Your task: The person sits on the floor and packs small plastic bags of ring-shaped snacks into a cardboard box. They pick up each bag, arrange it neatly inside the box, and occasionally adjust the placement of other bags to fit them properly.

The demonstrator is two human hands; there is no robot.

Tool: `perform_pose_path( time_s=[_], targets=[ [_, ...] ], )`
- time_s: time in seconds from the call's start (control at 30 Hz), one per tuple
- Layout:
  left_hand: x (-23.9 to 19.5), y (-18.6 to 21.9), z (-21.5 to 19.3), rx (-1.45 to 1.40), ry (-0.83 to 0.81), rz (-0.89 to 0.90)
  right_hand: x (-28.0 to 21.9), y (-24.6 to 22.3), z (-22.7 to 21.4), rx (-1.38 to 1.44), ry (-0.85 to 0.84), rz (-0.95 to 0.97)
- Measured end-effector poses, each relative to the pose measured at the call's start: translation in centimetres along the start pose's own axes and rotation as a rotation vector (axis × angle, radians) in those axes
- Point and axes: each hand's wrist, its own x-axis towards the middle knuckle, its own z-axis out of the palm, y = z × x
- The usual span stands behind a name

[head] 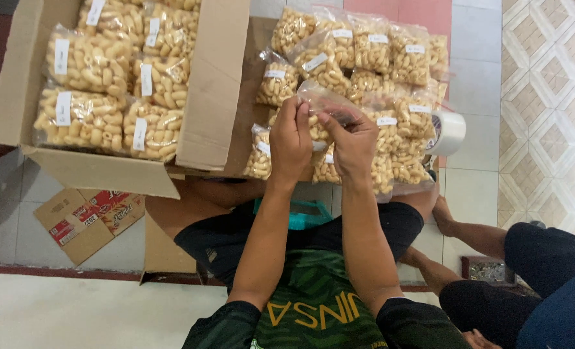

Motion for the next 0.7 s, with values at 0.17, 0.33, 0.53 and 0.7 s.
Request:
perform_pose_path(
  time_s=[0.17, 0.33, 0.53, 0.7],
  targets=[
    [-0.4, 0.8, 0.0, 0.003, -0.002, 0.032, -0.4, -0.1, -0.6, 0.067, 0.031, 0.018],
    [-0.6, 1.7, -0.4, -0.059, -0.006, 0.003, -0.6, -0.7, -1.0, 0.098, 0.088, -0.015],
    [-0.9, 1.7, -0.9, -0.154, -0.057, -0.047, -0.2, 0.6, -2.8, 0.132, 0.034, 0.017],
    [-1.1, 2.0, -1.4, -0.222, -0.091, -0.091, 0.3, 1.5, -3.1, 0.200, 0.028, 0.005]
  ],
)
